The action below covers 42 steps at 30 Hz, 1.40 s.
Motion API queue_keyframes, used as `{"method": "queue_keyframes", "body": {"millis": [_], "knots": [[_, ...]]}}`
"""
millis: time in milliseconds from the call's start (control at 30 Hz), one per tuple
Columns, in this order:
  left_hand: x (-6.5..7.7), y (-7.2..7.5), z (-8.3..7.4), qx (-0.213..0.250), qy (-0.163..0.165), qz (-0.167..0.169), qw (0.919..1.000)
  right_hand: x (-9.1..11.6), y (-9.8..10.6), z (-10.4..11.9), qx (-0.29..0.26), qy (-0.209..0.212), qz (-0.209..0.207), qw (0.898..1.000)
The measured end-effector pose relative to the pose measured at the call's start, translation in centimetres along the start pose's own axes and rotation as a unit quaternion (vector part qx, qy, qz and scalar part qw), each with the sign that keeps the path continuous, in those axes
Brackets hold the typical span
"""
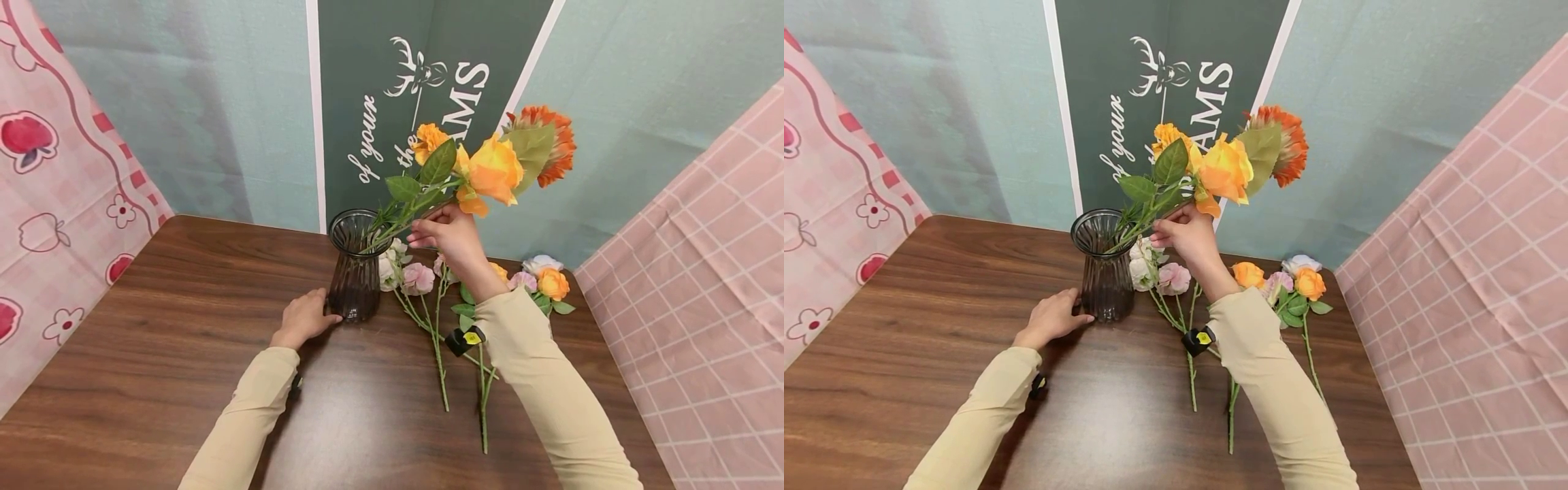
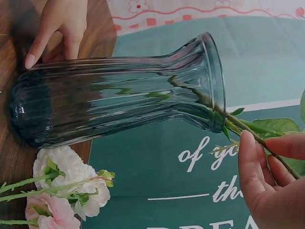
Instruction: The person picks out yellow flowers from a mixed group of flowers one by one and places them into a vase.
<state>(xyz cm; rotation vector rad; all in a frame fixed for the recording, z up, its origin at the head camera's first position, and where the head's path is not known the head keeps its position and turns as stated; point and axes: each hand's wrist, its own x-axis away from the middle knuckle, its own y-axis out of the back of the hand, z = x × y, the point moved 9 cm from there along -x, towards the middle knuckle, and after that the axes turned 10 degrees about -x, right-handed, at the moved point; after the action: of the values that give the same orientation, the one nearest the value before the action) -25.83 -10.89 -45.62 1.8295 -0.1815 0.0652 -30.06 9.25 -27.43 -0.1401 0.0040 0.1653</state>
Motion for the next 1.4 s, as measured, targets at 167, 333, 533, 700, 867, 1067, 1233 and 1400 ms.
{"method": "queue_keyframes", "body": {"millis": [167,333,533,700,867,1067,1233,1400], "knots": [[0.0,0.0,0.0,0.001,0.001,-0.001,1.0,-0.1,-0.3,-0.4,0.005,-0.012,0.005,1.0],[0.0,0.0,0.0,0.002,-0.002,-0.006,1.0,-0.2,-0.5,-0.6,0.014,-0.017,0.008,1.0],[0.0,0.0,0.0,0.001,0.001,-0.003,1.0,-0.2,-1.1,-1.4,0.041,-0.04,0.029,0.998],[0.0,-0.2,0.0,0.001,0.004,0.007,1.0,-0.1,-1.7,-1.9,0.058,-0.057,0.062,0.995],[0.1,0.0,-0.1,-0.002,0.003,0.001,1.0,-0.1,-1.7,-1.9,0.055,-0.057,0.068,0.995],[0.1,0.3,-0.1,-0.005,0.001,-0.005,1.0,0.1,-1.5,-1.6,0.033,-0.051,0.075,0.995],[0.1,0.3,-0.2,-0.005,0.002,-0.003,1.0,0.3,-0.9,-0.2,-0.006,0.012,0.075,0.997],[0.1,0.5,-0.2,-0.004,0.001,-0.01,0.9999,0.3,-0.2,0.9,-0.045,0.061,0.056,0.996]]}}
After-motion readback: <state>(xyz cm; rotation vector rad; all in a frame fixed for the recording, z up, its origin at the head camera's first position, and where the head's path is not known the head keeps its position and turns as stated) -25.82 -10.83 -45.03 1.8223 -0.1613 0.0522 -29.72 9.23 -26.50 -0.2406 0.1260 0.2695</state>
